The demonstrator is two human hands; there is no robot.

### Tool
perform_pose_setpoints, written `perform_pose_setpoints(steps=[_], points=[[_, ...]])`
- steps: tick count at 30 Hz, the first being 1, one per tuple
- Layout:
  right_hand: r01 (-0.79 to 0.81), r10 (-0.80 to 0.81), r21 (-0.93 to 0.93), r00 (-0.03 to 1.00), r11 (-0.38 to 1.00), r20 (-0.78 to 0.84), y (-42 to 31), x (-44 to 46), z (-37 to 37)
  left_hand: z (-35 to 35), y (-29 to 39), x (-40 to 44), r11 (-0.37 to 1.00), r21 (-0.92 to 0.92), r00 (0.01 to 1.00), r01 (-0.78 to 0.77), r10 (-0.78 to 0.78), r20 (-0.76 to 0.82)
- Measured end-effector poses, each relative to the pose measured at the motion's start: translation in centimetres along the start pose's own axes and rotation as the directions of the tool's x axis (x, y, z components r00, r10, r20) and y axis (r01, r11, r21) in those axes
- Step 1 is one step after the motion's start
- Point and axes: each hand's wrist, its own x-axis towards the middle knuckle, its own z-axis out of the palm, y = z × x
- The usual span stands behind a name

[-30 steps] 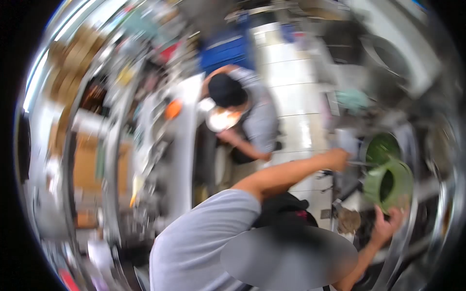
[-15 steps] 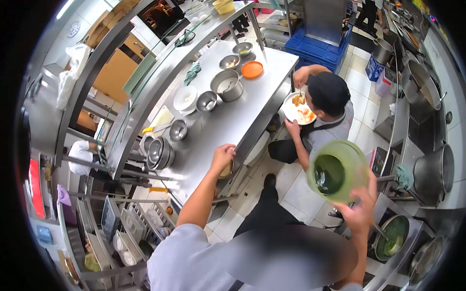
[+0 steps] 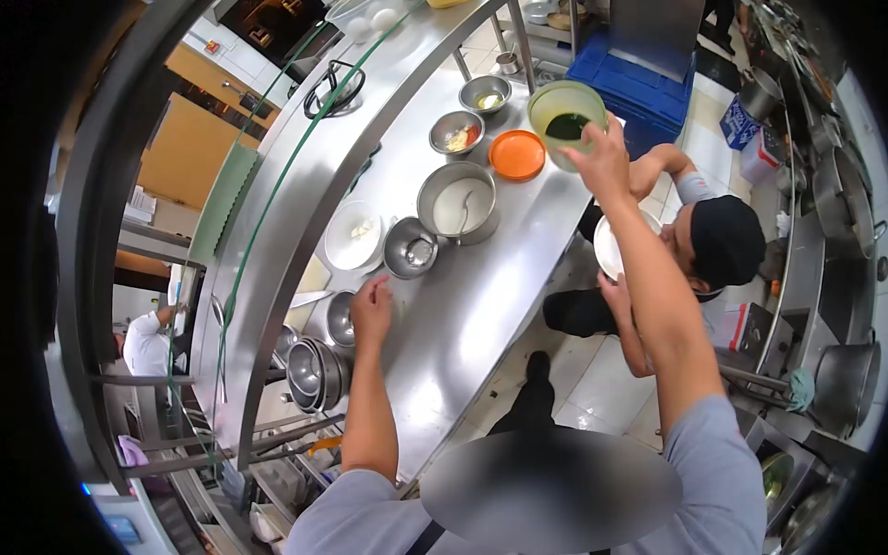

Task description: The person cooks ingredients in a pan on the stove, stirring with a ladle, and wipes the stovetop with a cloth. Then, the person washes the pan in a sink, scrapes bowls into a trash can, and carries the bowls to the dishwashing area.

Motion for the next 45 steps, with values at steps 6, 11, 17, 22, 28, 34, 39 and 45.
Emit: perform_pose_setpoints(steps=[6, 11, 17, 22, 28, 34, 39, 45], points=[[-0.171, 0.170, -0.077, 0.985, 0.982, -0.017, 8.0, 2.6, 9.4, -3.0, -4.2, 4.7, 0.989, -0.046, 0.990, 0.138, -0.135, 0.045], [-0.306, 0.309, -0.049, 0.949, 0.951, 0.064, 8.0, 3.1, 11.6, 4.1, 5.0, 17.3, 0.939, 0.097, 0.944, -0.328, 0.324, 0.058], [-0.327, 0.317, 0.016, 0.926, 0.945, 0.207, 4.9, 2.1, 11.4, 21.2, 10.5, 37.0, 0.876, 0.397, 0.962, -0.273, 0.243, 0.123], [-0.427, 0.369, 0.259, 0.897, 0.866, 0.243, -0.1, -7.3, 5.4, 27.7, 12.6, 42.0, 0.839, 0.505, 0.908, 0.204, -0.355, 0.222], [-0.755, 0.559, 0.226, 0.620, 0.616, 0.550, -3.4, -21.8, -4.4, 31.9, 4.1, 50.3, 0.920, 0.291, 0.943, 0.263, -0.308, 0.123], [-0.835, 0.615, 0.188, 0.516, 0.518, 0.597, -3.6, -25.9, -11.9, 24.4, 5.6, 48.4, 0.962, 0.254, 0.994, -0.101, 0.089, 0.056], [-0.862, 0.638, 0.373, 0.506, 0.344, 0.580, -4.2, -23.5, -15.0, 15.6, 15.1, 34.8, 0.997, 0.069, 0.987, 0.015, -0.026, 0.161], [-0.772, 0.525, 0.606, 0.603, 0.194, 0.601, -7.0, -19.8, -17.5, 10.1, 20.0, 17.3, 0.999, 0.035, 0.856, 0.016, -0.032, 0.516]])
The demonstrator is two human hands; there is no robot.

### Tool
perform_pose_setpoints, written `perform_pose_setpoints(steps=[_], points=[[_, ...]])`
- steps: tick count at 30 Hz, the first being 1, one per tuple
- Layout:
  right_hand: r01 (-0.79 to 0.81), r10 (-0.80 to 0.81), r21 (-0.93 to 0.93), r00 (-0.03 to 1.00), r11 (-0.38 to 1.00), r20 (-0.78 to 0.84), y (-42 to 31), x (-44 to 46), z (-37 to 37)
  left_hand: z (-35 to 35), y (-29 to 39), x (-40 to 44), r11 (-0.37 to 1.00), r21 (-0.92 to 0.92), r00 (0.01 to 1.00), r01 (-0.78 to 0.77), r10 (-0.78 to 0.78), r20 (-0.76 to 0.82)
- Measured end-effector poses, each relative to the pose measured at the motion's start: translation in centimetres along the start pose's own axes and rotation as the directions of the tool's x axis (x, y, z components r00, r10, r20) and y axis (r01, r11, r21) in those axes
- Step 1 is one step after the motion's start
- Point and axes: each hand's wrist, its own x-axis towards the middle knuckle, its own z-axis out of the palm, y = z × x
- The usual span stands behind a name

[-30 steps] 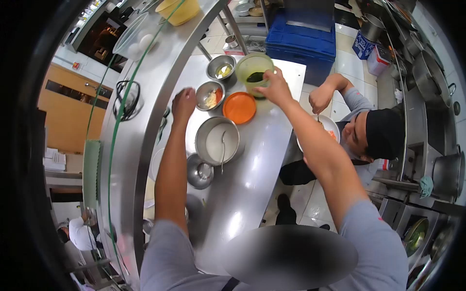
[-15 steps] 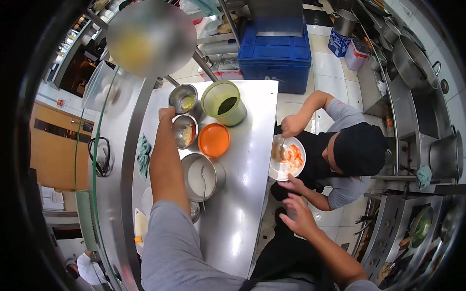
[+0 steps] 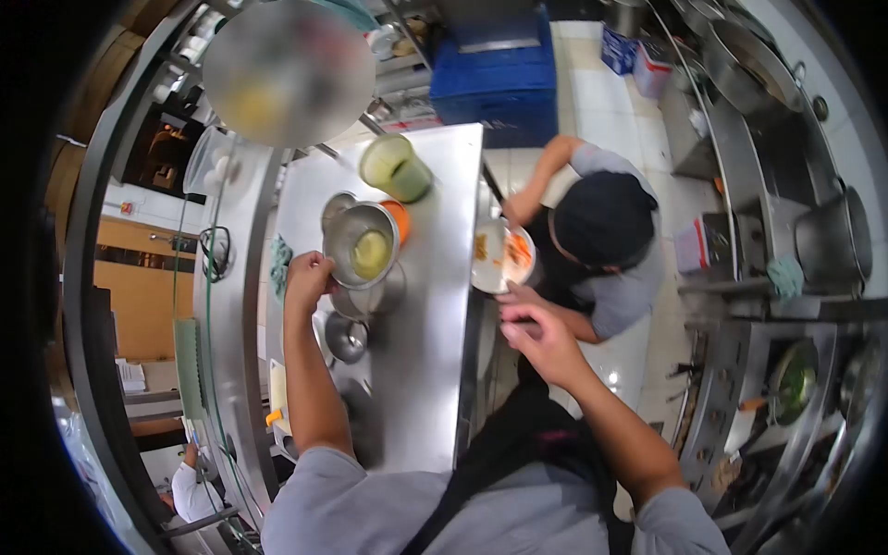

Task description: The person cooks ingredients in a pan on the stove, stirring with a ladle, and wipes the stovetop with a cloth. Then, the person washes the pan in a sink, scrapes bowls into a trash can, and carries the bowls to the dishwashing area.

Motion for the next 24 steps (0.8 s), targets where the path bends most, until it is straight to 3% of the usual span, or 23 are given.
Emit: perform_pose_setpoints(steps=[5, 7, 11, 15, 18, 22, 23, 24], points=[[-0.141, 0.151, 0.192, 0.988, 0.971, -0.035, -1.2, -5.0, -1.1, 10.3, 4.5, -14.6, 0.997, -0.016, 0.952, -0.080, 0.081, 0.296], [-0.120, 0.154, 0.273, 0.982, 0.954, -0.106, -1.0, -8.1, -3.3, 14.5, 5.0, -18.5, 0.984, 0.021, 0.903, -0.178, 0.155, 0.401], [-0.028, 0.123, 0.337, 0.957, 0.941, -0.264, -0.7, -16.3, -9.2, 22.1, 8.6, -25.8, 0.974, 0.024, 0.834, -0.226, 0.180, 0.522], [0.048, 0.121, 0.375, 0.902, 0.926, -0.414, -0.6, -25.8, -16.4, 28.5, 13.3, -31.8, 0.938, -0.083, 0.696, -0.336, 0.307, 0.649], [0.116, 0.148, 0.459, 0.853, 0.881, -0.500, -1.7, -33.6, -21.0, 34.5, 15.9, -34.4, 0.930, -0.184, 0.616, -0.319, 0.350, 0.706], [0.282, 0.085, 0.392, 0.708, 0.876, -0.701, -2.9, -43.9, -26.1, 48.1, 19.0, -37.7, 0.868, -0.312, 0.401, -0.386, 0.463, 0.791], [0.332, 0.070, 0.334, 0.610, 0.882, -0.790, -3.3, -46.6, -27.3, 52.0, 20.5, -39.9, 0.829, -0.330, 0.342, -0.450, 0.502, 0.794], [0.370, 0.055, 0.274, 0.506, 0.888, -0.861, -3.6, -49.0, -28.3, 56.3, 21.0, -41.3, 0.708, -0.375, 0.282, -0.598, 0.624, 0.729]])
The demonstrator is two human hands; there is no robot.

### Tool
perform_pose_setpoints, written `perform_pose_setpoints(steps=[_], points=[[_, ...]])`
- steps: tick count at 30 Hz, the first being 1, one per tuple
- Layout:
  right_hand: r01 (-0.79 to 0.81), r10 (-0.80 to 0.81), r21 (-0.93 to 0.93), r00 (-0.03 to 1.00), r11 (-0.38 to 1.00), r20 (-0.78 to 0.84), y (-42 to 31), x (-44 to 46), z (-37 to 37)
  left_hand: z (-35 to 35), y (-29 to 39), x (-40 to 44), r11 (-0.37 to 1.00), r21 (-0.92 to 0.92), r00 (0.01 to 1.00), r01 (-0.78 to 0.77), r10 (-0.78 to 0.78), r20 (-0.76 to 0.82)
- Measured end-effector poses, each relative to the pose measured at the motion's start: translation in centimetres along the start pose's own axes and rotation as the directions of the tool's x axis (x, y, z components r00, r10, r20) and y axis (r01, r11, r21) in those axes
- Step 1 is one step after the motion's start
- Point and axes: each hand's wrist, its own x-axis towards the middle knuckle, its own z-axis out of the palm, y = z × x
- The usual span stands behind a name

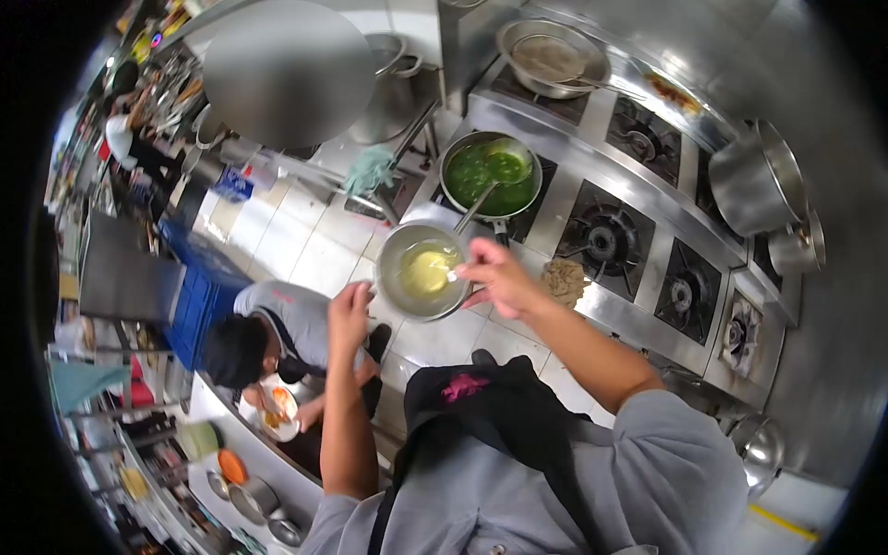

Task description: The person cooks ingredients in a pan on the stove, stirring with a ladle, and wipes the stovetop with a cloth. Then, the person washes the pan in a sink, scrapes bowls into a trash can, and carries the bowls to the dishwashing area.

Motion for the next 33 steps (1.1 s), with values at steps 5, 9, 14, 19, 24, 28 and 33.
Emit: perform_pose_setpoints(steps=[5, 9, 14, 19, 24, 28, 33], points=[[0.226, -0.220, -0.021, 0.918, 0.974, -0.331, -4.9, 0.6, -10.0, 15.0, -6.4, 13.4, 0.971, -0.094, 0.875, 0.222, -0.156, 0.458], [0.314, -0.285, -0.021, 0.829, 0.949, -0.480, -6.2, 3.2, -15.6, 17.0, -1.6, 15.0, 0.684, -0.110, 0.335, 0.721, -0.205, 0.920], [0.382, -0.306, -0.005, 0.732, 0.924, -0.608, -5.9, 7.6, -20.0, 13.7, -1.4, 13.5, 0.948, 0.070, 0.547, 0.311, -0.238, 0.803], [0.371, -0.244, 0.055, 0.709, 0.927, -0.662, -5.4, 11.5, -22.3, 7.3, 3.2, 13.2, 0.808, 0.460, 0.822, -0.369, 0.053, 0.567], [0.443, -0.245, 0.139, 0.701, 0.886, -0.670, -4.7, 14.1, -23.3, 8.6, -3.2, 10.8, 0.879, 0.304, 0.854, -0.368, 0.191, 0.483], [0.446, -0.241, 0.136, 0.687, 0.885, -0.685, -4.6, 14.9, -23.3, 7.6, 5.0, 10.2, 0.922, 0.183, 0.576, 0.342, -0.359, 0.734], [0.415, -0.260, 0.064, 0.675, 0.908, -0.690, -5.1, 16.1, -23.7, 9.7, -0.5, 10.7, 0.891, 0.193, 0.839, -0.412, 0.288, 0.461]])
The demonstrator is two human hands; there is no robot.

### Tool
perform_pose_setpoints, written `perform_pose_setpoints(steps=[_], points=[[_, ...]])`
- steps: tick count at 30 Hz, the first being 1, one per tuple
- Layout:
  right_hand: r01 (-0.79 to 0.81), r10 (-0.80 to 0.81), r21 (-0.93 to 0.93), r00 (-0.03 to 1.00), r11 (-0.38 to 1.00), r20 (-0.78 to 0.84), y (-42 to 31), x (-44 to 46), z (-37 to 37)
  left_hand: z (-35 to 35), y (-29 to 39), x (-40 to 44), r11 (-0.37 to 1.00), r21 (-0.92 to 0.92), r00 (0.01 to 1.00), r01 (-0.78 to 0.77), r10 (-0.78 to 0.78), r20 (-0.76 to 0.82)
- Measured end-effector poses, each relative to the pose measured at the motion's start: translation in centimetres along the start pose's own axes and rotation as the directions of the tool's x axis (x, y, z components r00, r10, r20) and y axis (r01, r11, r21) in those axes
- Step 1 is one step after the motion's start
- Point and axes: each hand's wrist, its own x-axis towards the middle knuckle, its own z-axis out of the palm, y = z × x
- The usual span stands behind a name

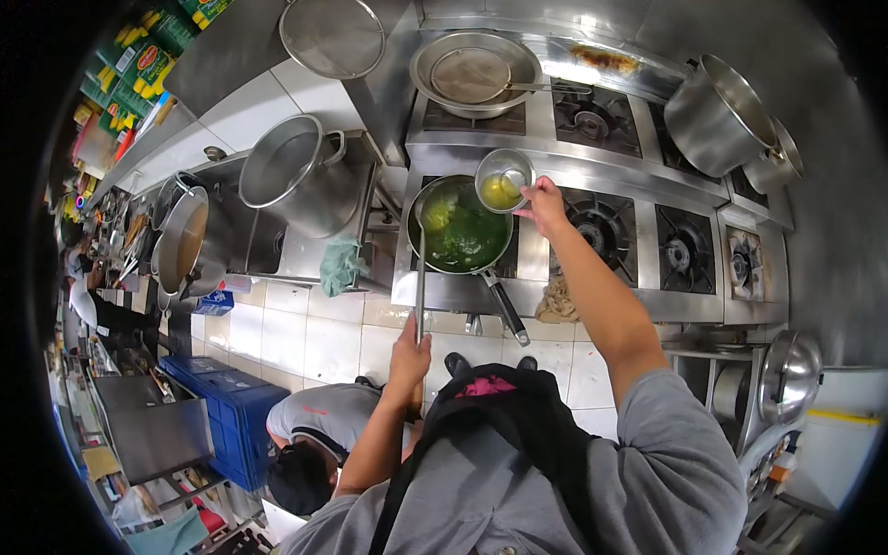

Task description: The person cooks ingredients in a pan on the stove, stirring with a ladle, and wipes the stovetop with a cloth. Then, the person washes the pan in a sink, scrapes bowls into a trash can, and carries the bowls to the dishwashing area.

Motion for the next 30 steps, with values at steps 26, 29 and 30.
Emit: perform_pose_setpoints(steps=[26, 29, 30], points=[[0.066, -0.038, -0.230, 0.991, 0.971, 0.126, 0.1, 4.1, 8.4, -6.2, 4.0, -0.6, 0.822, -0.323, 0.882, 0.470, -0.419, 0.216], [0.054, -0.023, -0.217, 0.990, 0.975, 0.142, 0.7, 3.1, 8.7, -4.2, 0.5, -0.3, 0.897, -0.327, 0.954, 0.297, -0.293, 0.061], [0.054, -0.023, -0.219, 0.990, 0.974, 0.140, 0.9, 2.6, 8.6, -4.1, 0.3, -0.3, 0.897, -0.329, 0.954, 0.296, -0.292, 0.064]])
